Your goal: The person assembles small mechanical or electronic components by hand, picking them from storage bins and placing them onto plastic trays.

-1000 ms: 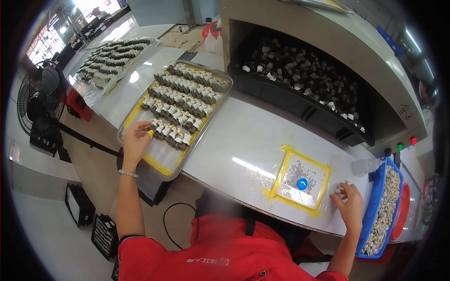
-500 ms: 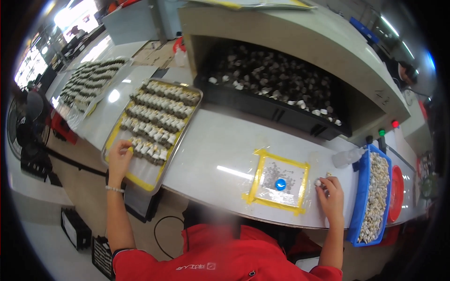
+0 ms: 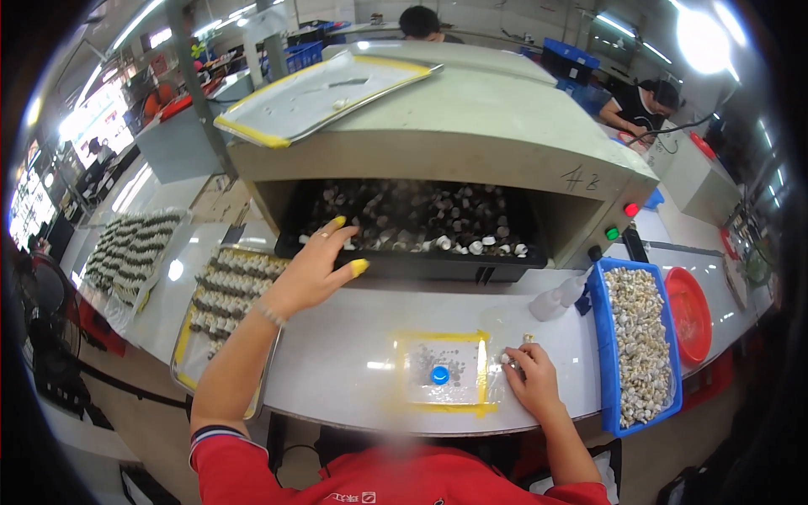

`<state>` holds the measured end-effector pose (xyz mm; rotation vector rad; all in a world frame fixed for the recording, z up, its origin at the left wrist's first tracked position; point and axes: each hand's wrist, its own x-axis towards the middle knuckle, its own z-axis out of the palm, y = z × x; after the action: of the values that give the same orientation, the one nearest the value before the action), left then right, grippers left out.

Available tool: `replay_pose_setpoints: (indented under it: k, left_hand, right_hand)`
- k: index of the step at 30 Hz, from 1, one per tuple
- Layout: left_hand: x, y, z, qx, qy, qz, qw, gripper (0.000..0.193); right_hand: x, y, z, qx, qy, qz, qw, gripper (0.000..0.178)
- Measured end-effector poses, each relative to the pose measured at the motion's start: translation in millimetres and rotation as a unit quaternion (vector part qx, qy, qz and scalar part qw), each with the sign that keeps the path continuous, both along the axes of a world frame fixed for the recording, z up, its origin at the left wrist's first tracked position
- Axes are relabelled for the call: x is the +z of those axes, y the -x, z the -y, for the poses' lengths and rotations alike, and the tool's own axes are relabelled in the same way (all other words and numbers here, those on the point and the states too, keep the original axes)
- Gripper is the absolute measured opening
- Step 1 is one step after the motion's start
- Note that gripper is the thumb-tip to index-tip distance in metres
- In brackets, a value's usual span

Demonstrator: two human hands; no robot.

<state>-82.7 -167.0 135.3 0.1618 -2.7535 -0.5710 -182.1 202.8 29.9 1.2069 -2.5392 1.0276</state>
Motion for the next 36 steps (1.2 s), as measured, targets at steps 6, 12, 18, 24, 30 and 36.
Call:
replay_pose_setpoints:
  k: [6, 12, 18, 24, 30, 36]
  left_hand:
    - [-50.0, 136.2, 75.6, 0.013, 0.163, 0.059, 0.985, 0.074]
    - [-19.3, 197.4, 38.0, 0.019, 0.118, 0.116, 0.986, 0.08]
    - [-23.8, 221.1, 40.1, 0.001, 0.122, 0.079, 0.989, 0.081]
    - [-36.8, 234.5, 35.2, 0.009, 0.126, 0.083, 0.989, 0.082]
    - [-44.8, 256.4, 22.3, 0.017, 0.119, 0.086, 0.989, 0.082]
    - [-87.3, 246.7, 75.3, 0.024, 0.113, 0.091, 0.989, 0.083]
  right_hand:
    - [-2.2, 1.6, 1.8, 0.005, 0.01, 0.003, 1.0, 0.023]
    - [-15.9, 13.6, -11.6, 0.022, -0.012, -0.004, 1.0, 0.022]
    - [2.9, 10.9, -9.3, 0.003, -0.059, 0.018, 0.998, 0.021]
    - [-9.0, 9.8, -14.0, 0.043, 0.01, 0.029, 0.999, 0.022]
    - [-21.5, 12.7, -13.1, 0.051, 0.07, -0.028, 0.996, 0.017]
    - [-38.8, 16.5, -7.7, 0.053, 0.069, -0.023, 0.996, 0.016]
